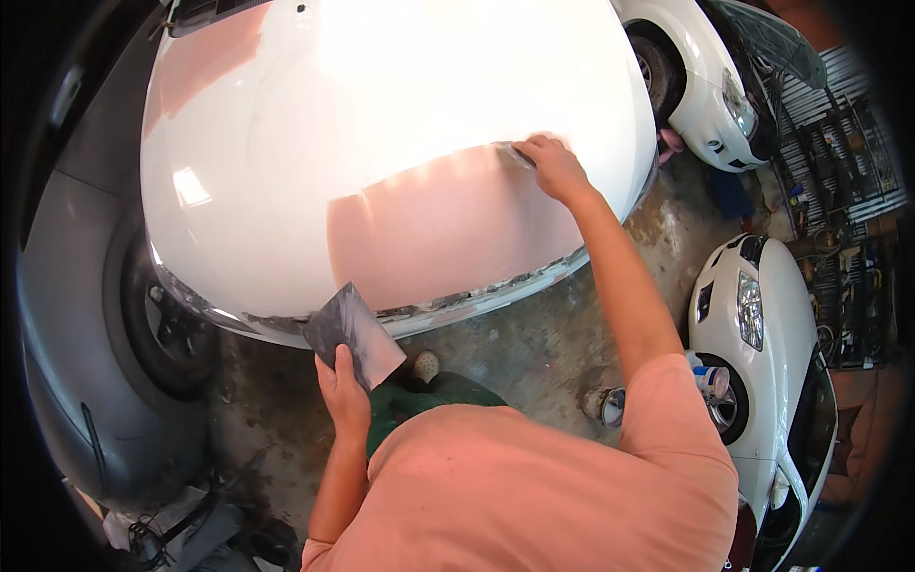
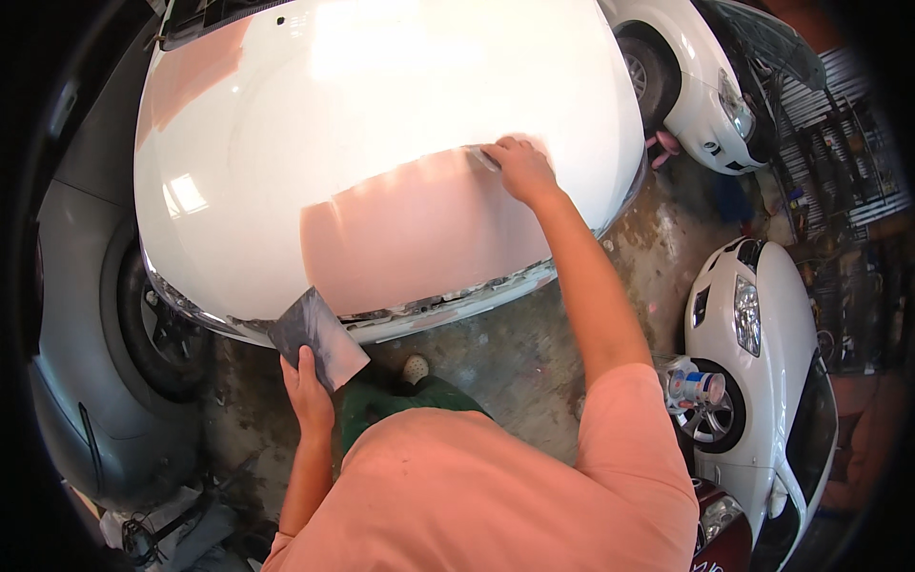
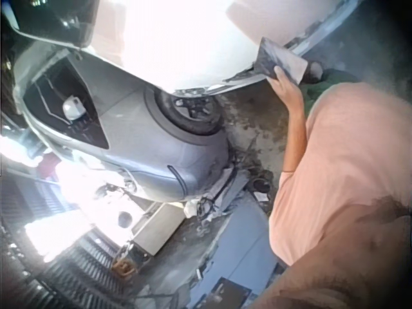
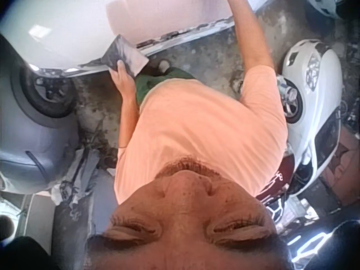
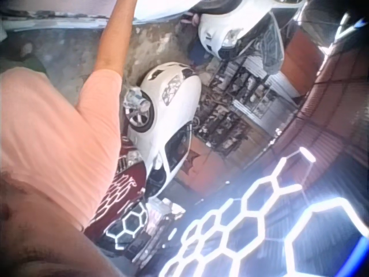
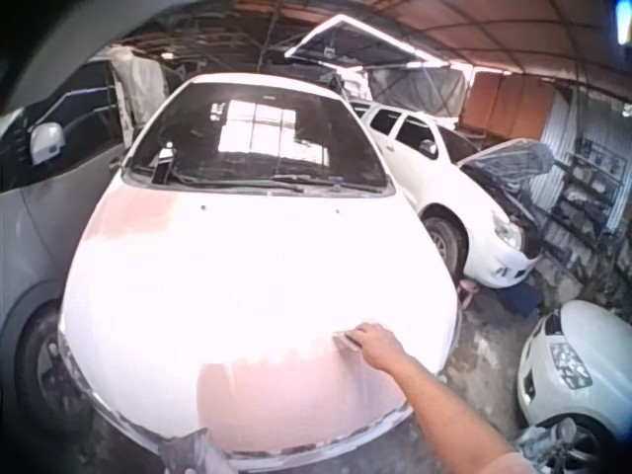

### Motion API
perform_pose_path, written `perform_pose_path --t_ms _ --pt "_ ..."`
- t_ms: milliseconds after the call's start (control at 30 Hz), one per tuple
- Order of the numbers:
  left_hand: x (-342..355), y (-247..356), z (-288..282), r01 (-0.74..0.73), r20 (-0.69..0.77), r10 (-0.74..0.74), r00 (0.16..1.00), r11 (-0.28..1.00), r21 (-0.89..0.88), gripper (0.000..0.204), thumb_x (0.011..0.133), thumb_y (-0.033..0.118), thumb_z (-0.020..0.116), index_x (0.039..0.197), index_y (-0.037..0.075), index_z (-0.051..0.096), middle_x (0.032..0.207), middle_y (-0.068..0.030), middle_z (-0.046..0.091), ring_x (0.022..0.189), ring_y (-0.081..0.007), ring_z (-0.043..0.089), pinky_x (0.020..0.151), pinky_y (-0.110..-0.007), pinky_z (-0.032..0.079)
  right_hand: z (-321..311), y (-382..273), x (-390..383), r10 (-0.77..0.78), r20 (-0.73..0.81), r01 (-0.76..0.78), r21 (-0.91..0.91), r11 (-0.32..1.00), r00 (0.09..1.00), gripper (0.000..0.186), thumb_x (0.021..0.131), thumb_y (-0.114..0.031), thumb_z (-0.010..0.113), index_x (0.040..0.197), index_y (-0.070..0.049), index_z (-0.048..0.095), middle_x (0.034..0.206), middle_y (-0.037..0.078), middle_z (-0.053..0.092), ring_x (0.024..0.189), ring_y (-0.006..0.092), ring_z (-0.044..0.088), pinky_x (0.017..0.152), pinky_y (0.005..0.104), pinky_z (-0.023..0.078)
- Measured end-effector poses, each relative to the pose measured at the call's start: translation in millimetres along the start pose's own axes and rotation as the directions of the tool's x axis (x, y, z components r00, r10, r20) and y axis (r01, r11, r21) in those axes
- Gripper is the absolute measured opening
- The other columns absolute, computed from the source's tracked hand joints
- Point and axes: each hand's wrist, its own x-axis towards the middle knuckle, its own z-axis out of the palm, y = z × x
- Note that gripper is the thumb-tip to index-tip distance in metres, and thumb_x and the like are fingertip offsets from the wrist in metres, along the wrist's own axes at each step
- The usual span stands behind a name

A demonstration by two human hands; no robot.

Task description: The person applies body filler to a white car hood using spreaders and then sands the surface with a sanding block to smooth the patch.

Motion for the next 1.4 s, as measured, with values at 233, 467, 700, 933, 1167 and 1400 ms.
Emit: perform_pose_path --t_ms 233,467,700,933,1167,1400 --pt "-10 -7 -2 0.058 0.013 -0.058 0.998 0.998 0.029 0.039 0.111 0.022 0.048 0.14 -0.005 0.048 0.128 -0.0082 0.058 0.113 -0.0157 0.055 0.101 -0.031 0.043 9 -28 -27 0.034 0.073 -0.037 0.041 0.999 0.997 0.045 0.094 -0.002 0.047 0.129 -0.019 0.068 0.13 0.007 0.064 0.123 0.0307 0.058 0.104 0.0423 0.048" --pt "-10 -8 2 0.041 0.014 -0.042 0.999 0.999 0.016 0.039 0.11 0.021 0.048 0.14 -0.005 0.048 0.128 -0.0082 0.058 0.113 -0.0157 0.055 0.102 -0.031 0.043 15 -38 -98 -0.001 0.099 -0.013 0.138 0.99 0.995 0.043 0.092 -0.002 0.051 0.127 -0.019 0.069 0.129 0.012 0.064 0.116 0.0358 0.061 0.099 0.0443 0.05" --pt "-15 -9 -7 0.057 0.01 -0.057 0.998 0.998 -0.026 0.039 0.111 0.021 0.048 0.14 -0.005 0.047 0.129 -0.0084 0.058 0.115 -0.0156 0.054 0.102 -0.031 0.043 -6 -8 8 0.035 0.013 -0.036 0.008 0.999 0.999 0.046 0.095 -0.001 0.048 0.128 -0.025 0.068 0.132 0.011 0.061 0.115 0.0336 0.062 0.096 0.0456 0.052" --pt "-20 -8 -10 0.078 0.018 -0.079 0.997 0.996 0.038 0.04 0.11 0.022 0.048 0.141 -0.004 0.047 0.131 -0.0084 0.057 0.116 -0.0158 0.054 0.104 -0.031 0.042 0 -17 -2 0.05 0.177 -0.052 0.008 0.999 0.983 0.046 0.096 -0.003 0.048 0.13 -0.029 0.067 0.13 0.007 0.06 0.118 0.0307 0.06 0.101 0.044 0.05" --pt "-18 -10 2 0.034 0.068 -0.036 0.997 0.999 0.021 0.04 0.11 0.021 0.049 0.14 -0.004 0.047 0.129 -0.0086 0.058 0.115 -0.0156 0.054 0.103 -0.031 0.042 50 -59 -146 -0.047 -0.045 0.051 0.086 0.995 0.998 0.047 0.086 -0.002 0.059 0.129 -0.021 0.065 0.12 0.01 0.059 0.114 0.0347 0.058 0.096 0.0478 0.046" --pt "-26 -2 0 0.071 0.064 -0.076 0.995 0.994 0.084 0.038 0.11 0.021 0.049 0.139 -0.004 0.05 0.128 -0.0073 0.059 0.113 -0.0141 0.054 0.102 -0.03 0.042 95 -89 -253 0.025 0.024 -0.028 0.145 0.989 0.999 0.05 0.086 -0.003 0.058 0.133 -0.017 0.064 0.127 0.014 0.056 0.123 0.0351 0.054 0.111 0.0535 0.037"
